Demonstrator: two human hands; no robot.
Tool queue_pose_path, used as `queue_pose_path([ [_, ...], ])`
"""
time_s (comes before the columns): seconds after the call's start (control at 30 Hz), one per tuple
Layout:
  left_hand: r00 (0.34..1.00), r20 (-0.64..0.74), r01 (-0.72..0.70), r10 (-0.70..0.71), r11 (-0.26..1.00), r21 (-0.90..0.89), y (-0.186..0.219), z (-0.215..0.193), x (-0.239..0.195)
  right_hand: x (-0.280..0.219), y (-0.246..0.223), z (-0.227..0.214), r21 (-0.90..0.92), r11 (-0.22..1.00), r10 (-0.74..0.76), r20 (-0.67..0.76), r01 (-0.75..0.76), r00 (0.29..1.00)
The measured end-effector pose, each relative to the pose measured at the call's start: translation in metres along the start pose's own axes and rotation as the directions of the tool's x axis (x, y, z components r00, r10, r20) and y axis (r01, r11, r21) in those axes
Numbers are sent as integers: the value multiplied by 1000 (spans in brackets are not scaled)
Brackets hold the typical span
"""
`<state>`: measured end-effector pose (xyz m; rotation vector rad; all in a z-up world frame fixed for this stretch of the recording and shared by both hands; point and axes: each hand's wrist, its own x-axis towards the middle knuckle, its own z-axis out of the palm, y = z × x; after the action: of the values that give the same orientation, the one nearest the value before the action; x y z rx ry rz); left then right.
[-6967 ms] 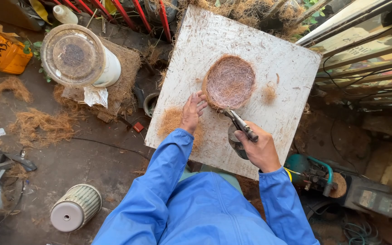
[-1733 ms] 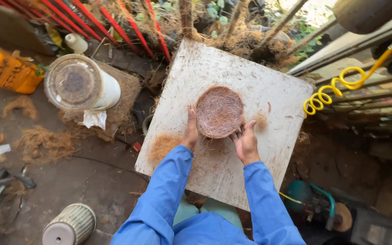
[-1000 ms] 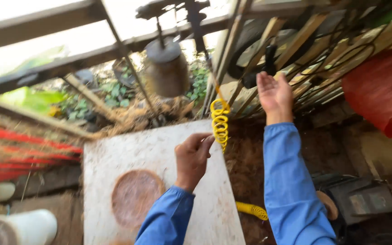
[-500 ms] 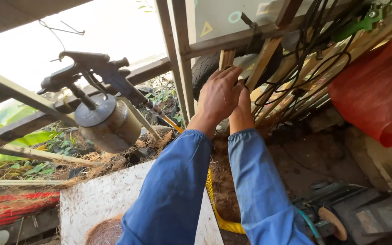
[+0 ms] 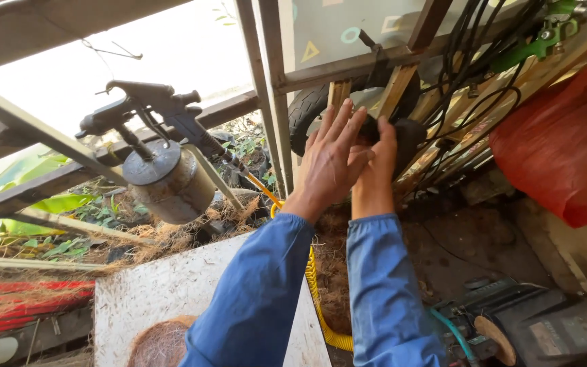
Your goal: The person presses loose coconut fiber into a circular mold on a workbench to form a bowl shape. They then use a spray gun to apply a liquid to the fiber and a hairdryer to dry it, completing the shaping process.
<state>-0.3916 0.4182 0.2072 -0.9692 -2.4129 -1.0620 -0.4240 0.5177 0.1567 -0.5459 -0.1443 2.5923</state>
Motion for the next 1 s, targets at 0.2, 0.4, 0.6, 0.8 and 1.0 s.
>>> queue_pose_path([
  [0.2,962,-255,24,-98,960,-278,42,-47,-92,-33,-73,-25,-299,950,170,265,-87,949],
  [0.4,888,-123,348,-443,822,-450,55,-112,-255,-184,-83,-84,-929,210,-155,275,304,949],
  [0.6,642,-177,641,-746,649,-409,37,-125,-440,-299,-64,-208,-930,-263,170,215,255,962],
  [0.8,394,-250,780,-885,466,-419,1,-166,-513,-382,17,-241,-971,-88,458,159,222,875],
  [1.0,276,-164,762,-947,320,-563,-29,-188,-540,-408,59,-244,-936,7,565,293,351,771],
])
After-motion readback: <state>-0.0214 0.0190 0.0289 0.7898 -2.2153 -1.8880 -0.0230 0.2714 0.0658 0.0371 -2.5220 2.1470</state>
